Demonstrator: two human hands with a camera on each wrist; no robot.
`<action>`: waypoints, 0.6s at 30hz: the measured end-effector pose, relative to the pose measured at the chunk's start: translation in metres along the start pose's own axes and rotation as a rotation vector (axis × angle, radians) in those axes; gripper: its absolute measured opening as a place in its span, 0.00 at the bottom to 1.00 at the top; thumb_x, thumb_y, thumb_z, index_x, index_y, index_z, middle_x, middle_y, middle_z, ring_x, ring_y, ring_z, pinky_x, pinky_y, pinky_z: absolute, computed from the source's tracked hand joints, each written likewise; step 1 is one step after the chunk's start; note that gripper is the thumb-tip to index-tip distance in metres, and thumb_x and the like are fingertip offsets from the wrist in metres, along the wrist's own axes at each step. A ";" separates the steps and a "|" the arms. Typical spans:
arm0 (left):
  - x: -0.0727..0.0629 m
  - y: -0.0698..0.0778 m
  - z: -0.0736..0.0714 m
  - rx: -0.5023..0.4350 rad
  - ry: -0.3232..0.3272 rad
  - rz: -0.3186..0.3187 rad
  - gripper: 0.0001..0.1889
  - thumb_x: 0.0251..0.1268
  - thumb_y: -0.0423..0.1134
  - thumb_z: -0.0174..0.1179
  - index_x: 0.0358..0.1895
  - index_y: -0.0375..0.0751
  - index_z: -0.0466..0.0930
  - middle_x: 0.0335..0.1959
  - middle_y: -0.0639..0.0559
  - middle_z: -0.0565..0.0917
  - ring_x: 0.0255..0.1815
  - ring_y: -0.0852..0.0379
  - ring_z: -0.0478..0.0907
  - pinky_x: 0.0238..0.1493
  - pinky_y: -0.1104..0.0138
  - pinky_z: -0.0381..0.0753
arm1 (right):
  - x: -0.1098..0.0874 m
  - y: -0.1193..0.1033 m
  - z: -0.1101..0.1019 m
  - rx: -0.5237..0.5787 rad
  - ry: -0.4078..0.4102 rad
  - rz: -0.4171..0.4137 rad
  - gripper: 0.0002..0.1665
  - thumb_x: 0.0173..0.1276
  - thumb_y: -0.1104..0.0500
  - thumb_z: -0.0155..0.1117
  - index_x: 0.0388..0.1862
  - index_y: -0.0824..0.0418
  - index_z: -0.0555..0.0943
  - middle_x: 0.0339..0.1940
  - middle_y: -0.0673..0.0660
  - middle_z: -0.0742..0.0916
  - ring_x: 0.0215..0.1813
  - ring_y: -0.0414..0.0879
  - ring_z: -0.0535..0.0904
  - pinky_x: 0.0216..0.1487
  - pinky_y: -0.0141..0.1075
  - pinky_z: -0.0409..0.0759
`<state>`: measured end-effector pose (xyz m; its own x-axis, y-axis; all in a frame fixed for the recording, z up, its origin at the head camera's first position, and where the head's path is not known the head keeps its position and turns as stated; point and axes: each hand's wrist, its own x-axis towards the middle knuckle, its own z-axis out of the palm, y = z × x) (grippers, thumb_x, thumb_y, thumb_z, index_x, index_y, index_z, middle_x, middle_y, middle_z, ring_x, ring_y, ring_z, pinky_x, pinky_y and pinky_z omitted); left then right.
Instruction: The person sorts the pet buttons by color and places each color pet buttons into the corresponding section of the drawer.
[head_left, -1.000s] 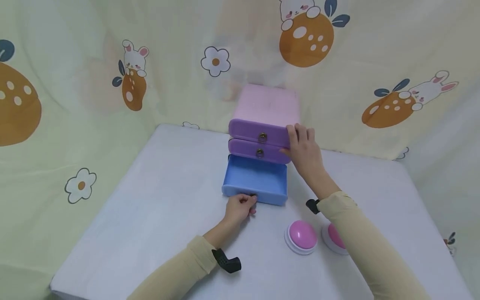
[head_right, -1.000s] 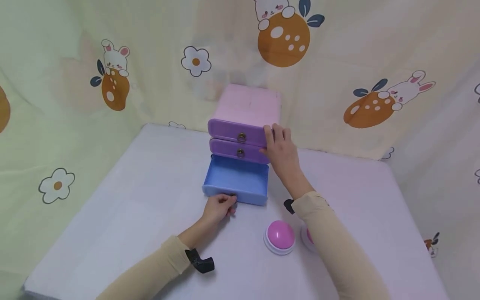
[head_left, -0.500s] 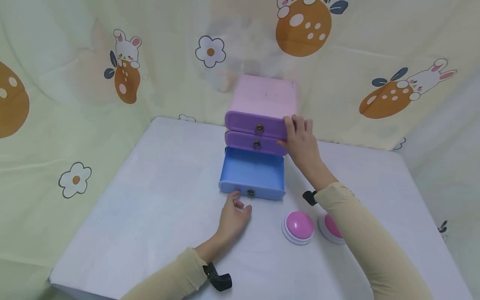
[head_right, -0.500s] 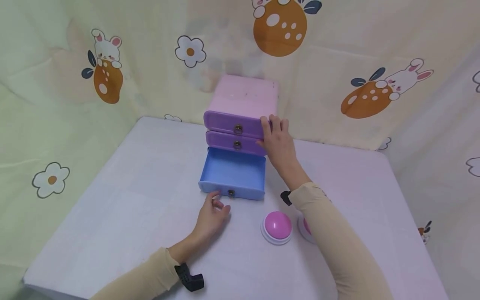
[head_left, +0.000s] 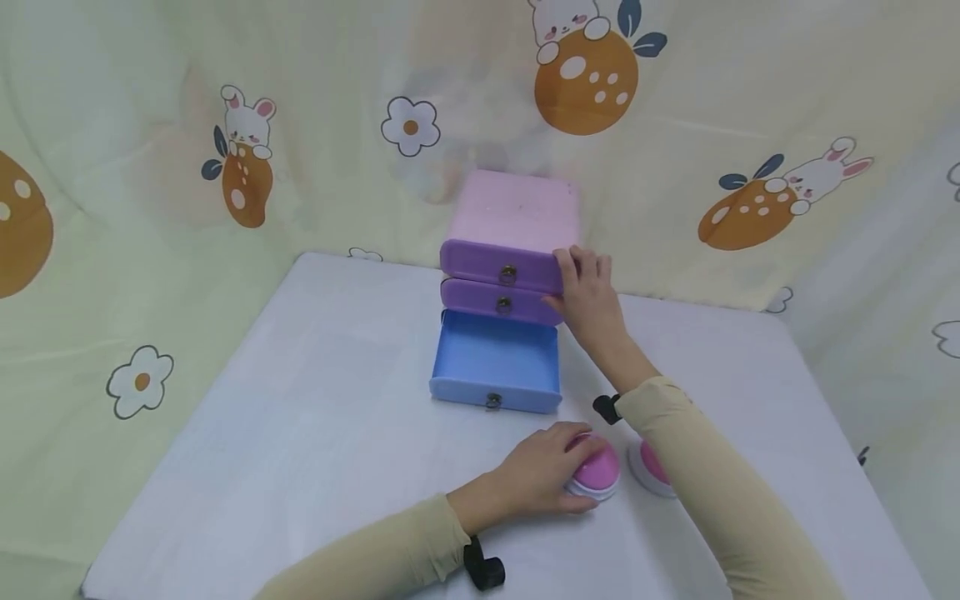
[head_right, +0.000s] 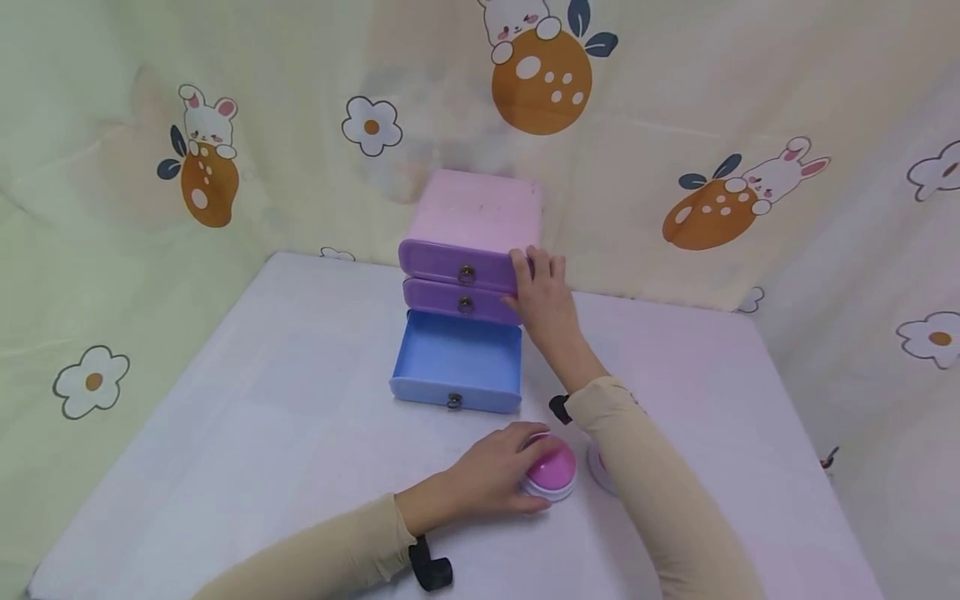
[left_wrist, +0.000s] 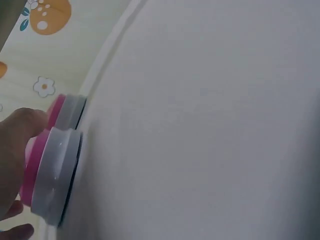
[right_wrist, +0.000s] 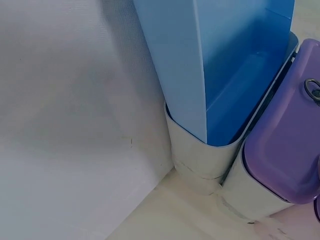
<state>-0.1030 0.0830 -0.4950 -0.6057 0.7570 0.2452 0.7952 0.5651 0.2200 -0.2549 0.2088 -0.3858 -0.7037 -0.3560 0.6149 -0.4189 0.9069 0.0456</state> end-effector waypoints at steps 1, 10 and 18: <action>0.003 0.001 0.002 -0.002 0.000 0.001 0.41 0.51 0.66 0.61 0.68 0.57 0.61 0.68 0.52 0.66 0.68 0.58 0.65 0.60 0.66 0.73 | 0.000 0.000 0.000 0.000 0.002 0.001 0.43 0.56 0.49 0.72 0.62 0.60 0.59 0.56 0.65 0.67 0.47 0.61 0.64 0.30 0.46 0.82; 0.009 0.003 0.007 -0.032 -0.040 -0.011 0.38 0.52 0.64 0.62 0.67 0.58 0.63 0.66 0.52 0.68 0.65 0.58 0.68 0.57 0.67 0.75 | -0.003 0.001 0.000 -0.008 -0.018 0.015 0.42 0.57 0.49 0.71 0.62 0.59 0.58 0.57 0.65 0.67 0.48 0.60 0.64 0.30 0.45 0.83; 0.013 0.000 0.006 -0.066 -0.059 -0.051 0.37 0.53 0.63 0.62 0.67 0.60 0.64 0.64 0.52 0.70 0.63 0.58 0.70 0.56 0.67 0.75 | -0.001 0.000 0.000 -0.007 0.011 -0.003 0.42 0.57 0.49 0.71 0.62 0.60 0.59 0.56 0.67 0.68 0.48 0.61 0.65 0.32 0.45 0.82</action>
<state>-0.1108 0.0949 -0.4974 -0.6407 0.7473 0.1762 0.7589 0.5816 0.2928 -0.2542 0.2094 -0.3859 -0.6962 -0.3563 0.6232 -0.4171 0.9073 0.0528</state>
